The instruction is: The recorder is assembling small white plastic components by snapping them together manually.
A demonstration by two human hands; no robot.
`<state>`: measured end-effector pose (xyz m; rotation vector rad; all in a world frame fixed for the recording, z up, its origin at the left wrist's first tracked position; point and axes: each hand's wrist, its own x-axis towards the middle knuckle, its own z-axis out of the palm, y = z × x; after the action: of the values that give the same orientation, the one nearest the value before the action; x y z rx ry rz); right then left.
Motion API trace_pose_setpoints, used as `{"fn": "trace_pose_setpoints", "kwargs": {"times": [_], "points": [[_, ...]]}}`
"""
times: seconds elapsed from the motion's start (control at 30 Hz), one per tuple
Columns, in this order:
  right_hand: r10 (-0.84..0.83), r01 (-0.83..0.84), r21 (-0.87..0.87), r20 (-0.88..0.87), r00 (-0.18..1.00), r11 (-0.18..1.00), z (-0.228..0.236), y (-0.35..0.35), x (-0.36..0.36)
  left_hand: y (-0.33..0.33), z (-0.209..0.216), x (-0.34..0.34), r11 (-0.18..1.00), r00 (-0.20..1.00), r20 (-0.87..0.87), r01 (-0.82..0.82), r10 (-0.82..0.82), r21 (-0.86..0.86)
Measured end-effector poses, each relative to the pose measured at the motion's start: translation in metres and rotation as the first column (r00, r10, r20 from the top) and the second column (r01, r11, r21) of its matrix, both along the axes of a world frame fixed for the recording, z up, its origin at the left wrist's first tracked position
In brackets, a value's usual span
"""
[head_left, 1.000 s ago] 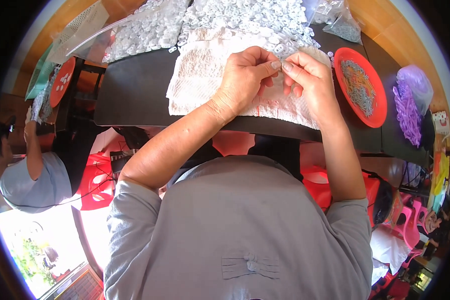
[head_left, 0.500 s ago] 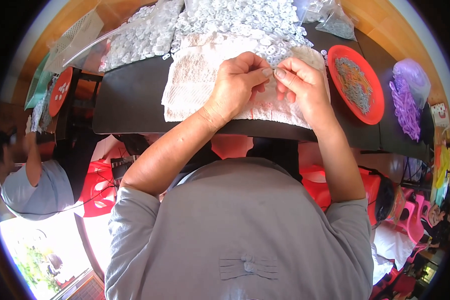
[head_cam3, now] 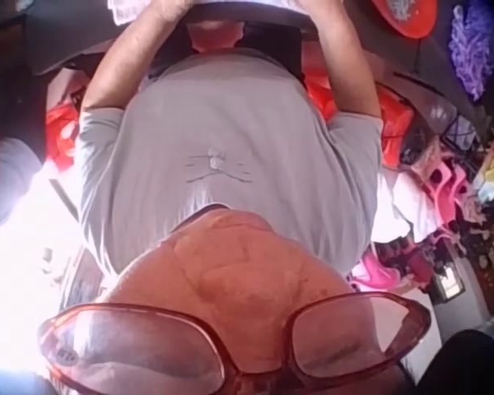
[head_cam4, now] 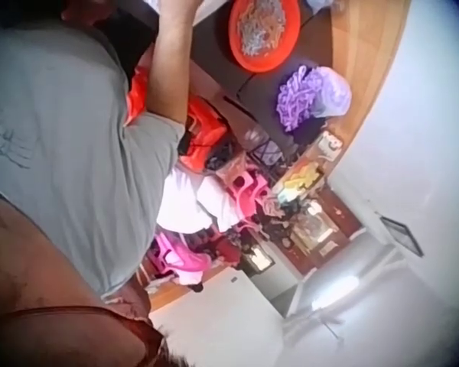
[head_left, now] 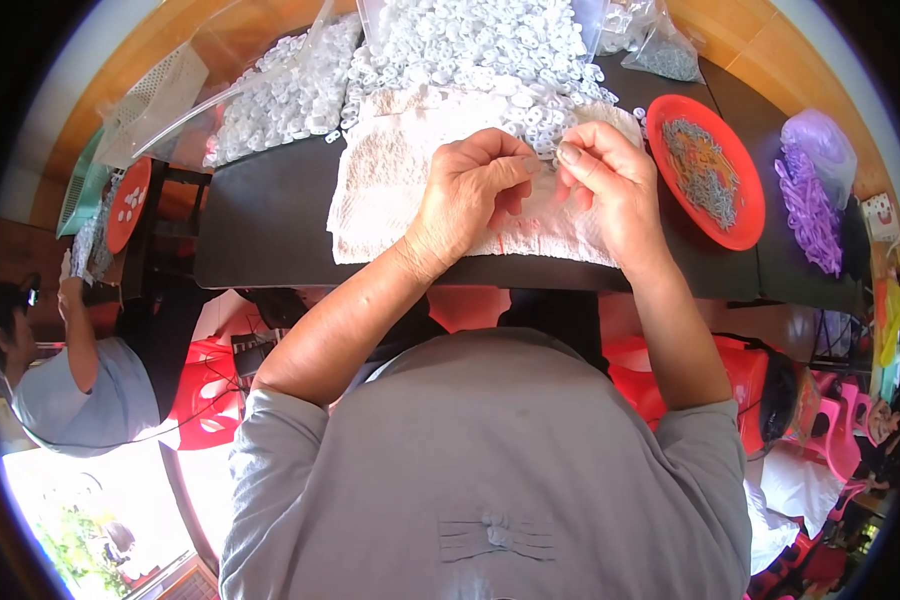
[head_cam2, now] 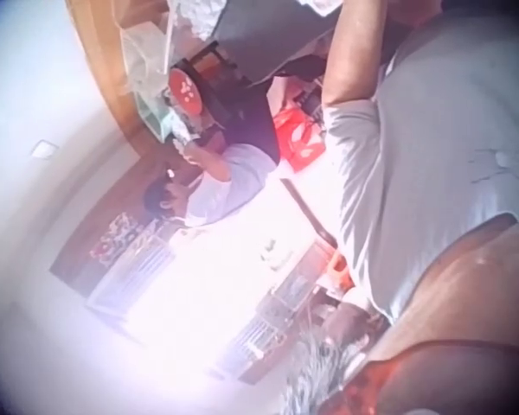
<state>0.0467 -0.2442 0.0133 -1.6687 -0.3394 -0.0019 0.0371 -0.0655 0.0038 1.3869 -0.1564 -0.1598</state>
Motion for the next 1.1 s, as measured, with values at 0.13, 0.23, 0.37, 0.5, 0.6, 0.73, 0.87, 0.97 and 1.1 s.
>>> {"fn": "trace_pose_setpoints", "kwargs": {"times": [0.13,0.23,0.37,0.5,0.6,0.73,0.87,0.97,1.1], "points": [[0.062,0.269,-0.495,0.555,0.830,0.826,-0.009,-0.013,0.003,0.002,0.000,0.002,0.996,0.998,-0.025,-0.057,0.055,-0.070],[0.366,0.495,-0.721,0.682,0.634,0.486,-0.015,-0.019,0.005,0.005,0.006,0.005,0.991,0.996,-0.054,-0.081,0.075,-0.108],[0.193,0.245,-0.571,0.598,0.778,0.784,0.005,-0.013,0.004,0.014,0.010,0.010,0.986,0.994,-0.086,-0.077,0.065,-0.147],[0.121,0.075,-0.299,0.588,0.800,0.951,0.028,0.010,0.017,0.013,0.032,0.010,0.992,0.997,-0.056,-0.058,0.053,-0.111],[0.142,-0.058,-0.167,0.551,0.823,0.984,0.032,0.021,0.022,0.022,0.041,0.012,0.994,0.999,0.019,-0.026,0.028,-0.110],[0.178,-0.087,-0.178,0.595,0.784,0.980,0.034,0.028,0.025,0.031,0.045,0.007,0.985,0.999,-0.036,-0.026,0.020,-0.173],[0.196,-0.087,-0.222,0.536,0.821,0.971,0.038,0.031,0.023,0.037,0.038,0.007,0.983,0.999,-0.046,0.002,-0.010,-0.186],[0.205,-0.116,-0.219,0.444,0.872,0.969,0.035,0.025,0.034,0.031,0.037,0.008,0.986,0.997,-0.071,0.001,-0.012,-0.164],[0.205,-0.168,-0.180,0.217,0.954,0.969,0.021,0.018,0.056,0.027,0.003,0.014,0.634,0.759,0.634,-0.418,-0.150,0.650]]}}
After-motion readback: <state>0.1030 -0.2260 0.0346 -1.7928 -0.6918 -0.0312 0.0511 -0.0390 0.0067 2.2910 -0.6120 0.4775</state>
